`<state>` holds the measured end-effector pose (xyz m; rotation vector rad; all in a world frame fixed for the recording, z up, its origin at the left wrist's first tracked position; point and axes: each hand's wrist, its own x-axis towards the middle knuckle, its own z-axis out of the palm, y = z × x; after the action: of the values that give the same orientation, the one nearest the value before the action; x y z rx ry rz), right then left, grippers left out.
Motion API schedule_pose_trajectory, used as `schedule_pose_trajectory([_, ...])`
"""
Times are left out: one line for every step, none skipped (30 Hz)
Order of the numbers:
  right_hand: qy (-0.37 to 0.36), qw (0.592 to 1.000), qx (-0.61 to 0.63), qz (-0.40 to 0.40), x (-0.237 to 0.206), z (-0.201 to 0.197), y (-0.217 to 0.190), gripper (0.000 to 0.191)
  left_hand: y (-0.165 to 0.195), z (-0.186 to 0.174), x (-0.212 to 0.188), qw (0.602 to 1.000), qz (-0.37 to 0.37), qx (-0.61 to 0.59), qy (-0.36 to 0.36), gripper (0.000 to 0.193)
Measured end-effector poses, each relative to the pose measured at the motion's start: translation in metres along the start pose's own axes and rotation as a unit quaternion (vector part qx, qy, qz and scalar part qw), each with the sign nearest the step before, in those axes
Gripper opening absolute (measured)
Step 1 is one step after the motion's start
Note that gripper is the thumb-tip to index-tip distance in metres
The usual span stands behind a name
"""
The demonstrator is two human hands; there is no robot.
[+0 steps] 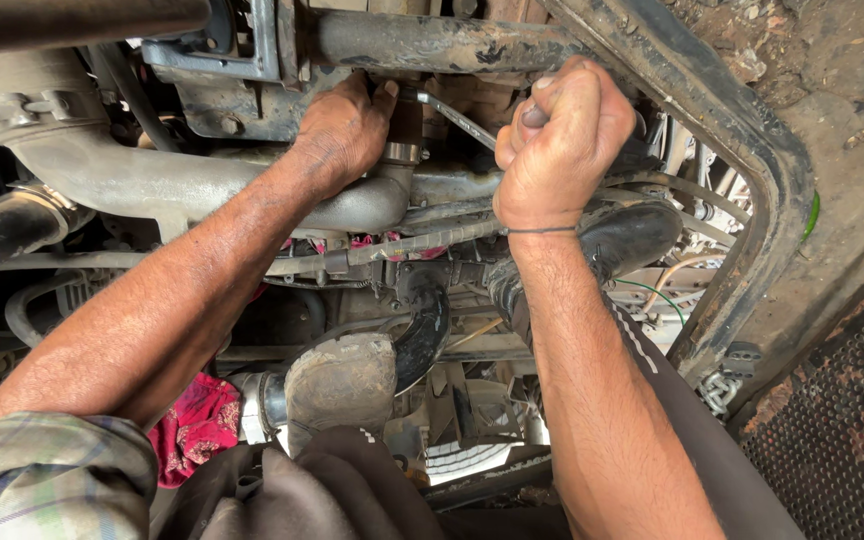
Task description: The person works under a vehicle, using a wrench to tighten bolts on a metal pipe or exhaust component. They adjust their position and reposition the pipe while continuing to secure fasteners.
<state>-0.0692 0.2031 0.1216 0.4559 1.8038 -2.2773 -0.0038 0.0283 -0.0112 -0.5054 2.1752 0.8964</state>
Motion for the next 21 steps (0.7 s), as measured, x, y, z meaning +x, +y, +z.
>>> schedule_pose_trajectory([0.002, 1.0, -0.004, 0.001, 0.001, -0.001, 0.001, 0.023, -0.003, 0.004, 0.003, 1.0, -0.004, 0.008, -0.005, 0.062])
schedule_pose_trajectory([0.004, 1.0, -0.007, 0.002, 0.001, -0.002, 0.002, 0.023, -0.007, 0.009, 0.006, 1.0, -0.01, 0.006, 0.005, 0.061])
schedule_pose_trajectory([0.005, 1.0, -0.01, 0.001, 0.002, -0.003, 0.003, 0.023, -0.01, 0.015, 0.011, 1.0, -0.015, 0.004, 0.016, 0.06])
schedule_pose_trajectory([0.006, 1.0, -0.018, -0.006, 0.003, -0.004, 0.004, 0.024, -0.015, 0.021, 0.015, 0.999, -0.021, 0.003, 0.026, 0.059])
schedule_pose_trajectory([0.008, 1.0, -0.025, -0.012, 0.003, -0.005, 0.005, 0.024, -0.021, 0.028, 0.017, 0.999, -0.005, -0.008, 0.045, 0.058])
schedule_pose_trajectory([0.008, 0.999, -0.029, -0.018, 0.003, -0.005, 0.005, 0.025, -0.027, 0.034, 0.02, 0.998, 0.012, -0.017, 0.065, 0.057])
schedule_pose_trajectory([0.014, 1.0, -0.027, -0.008, 0.003, -0.005, 0.006, 0.026, -0.033, 0.039, 0.022, 0.995, 0.031, -0.027, 0.088, 0.057])
schedule_pose_trajectory([0.02, 1.0, -0.024, -0.001, 0.001, -0.005, 0.006, 0.026, -0.041, 0.043, 0.022, 0.978, 0.154, 0.07, 0.122, 0.05])
schedule_pose_trajectory([0.027, 1.0, -0.016, -0.001, 0.001, -0.004, 0.006, 0.027, -0.046, 0.045, 0.024, 0.932, 0.278, 0.17, 0.157, 0.048])
schedule_pose_trajectory([0.005, 1.0, -0.014, -0.005, -0.002, -0.004, 0.006, 0.028, -0.048, 0.048, 0.027, 0.921, 0.291, 0.187, 0.179, 0.049])
schedule_pose_trajectory([-0.019, 1.0, -0.012, -0.014, -0.004, -0.002, 0.007, 0.029, -0.049, 0.047, 0.033, 0.907, 0.306, 0.204, 0.206, 0.05])
schedule_pose_trajectory([0.0, 0.999, -0.031, -0.012, -0.007, -0.001, 0.007, 0.026, -0.048, 0.047, 0.037, 0.925, 0.276, 0.168, 0.199, 0.04])
schedule_pose_trajectory([0.021, 0.998, -0.055, -0.001, -0.01, 0.0, 0.008, 0.024, -0.046, 0.047, 0.039, 0.944, 0.243, 0.127, 0.184, 0.037])
schedule_pose_trajectory([0.034, 0.99, -0.133, -0.01, -0.011, 0.001, 0.009, 0.022, -0.042, 0.044, 0.042, 0.953, 0.206, 0.103, 0.197, 0.04])
schedule_pose_trajectory([0.047, 0.975, -0.215, -0.015, -0.014, 0.001, 0.009, 0.021, -0.038, 0.044, 0.039, 0.962, 0.165, 0.075, 0.205, 0.044])
schedule_pose_trajectory([0.06, 0.953, -0.295, -0.016, -0.014, 0.0, 0.01, 0.022, -0.034, 0.042, 0.032, 0.969, 0.122, 0.047, 0.21, 0.049])
schedule_pose_trajectory([0.047, 0.934, -0.35, -0.057, -0.015, -0.001, 0.01, 0.019, -0.03, 0.041, 0.021, 0.97, 0.12, 0.088, 0.191, 0.046])
schedule_pose_trajectory([0.032, 0.91, -0.401, -0.097, -0.014, -0.002, 0.011, 0.021, -0.026, 0.039, 0.006, 0.969, 0.118, 0.128, 0.173, 0.042])
schedule_pose_trajectory([0.016, 0.882, -0.449, -0.14, -0.012, -0.004, 0.01, 0.027, -0.022, 0.032, -0.008, 0.966, 0.116, 0.17, 0.156, 0.04])
schedule_pose_trajectory([-0.027, 0.854, -0.501, -0.142, -0.01, -0.006, 0.009, 0.027, -0.017, 0.025, -0.023, 0.972, 0.098, 0.156, 0.144, 0.042])
schedule_pose_trajectory([-0.069, 0.821, -0.549, -0.142, -0.008, -0.008, 0.008, 0.028, -0.012, 0.019, -0.045, 0.978, 0.08, 0.144, 0.13, 0.045])
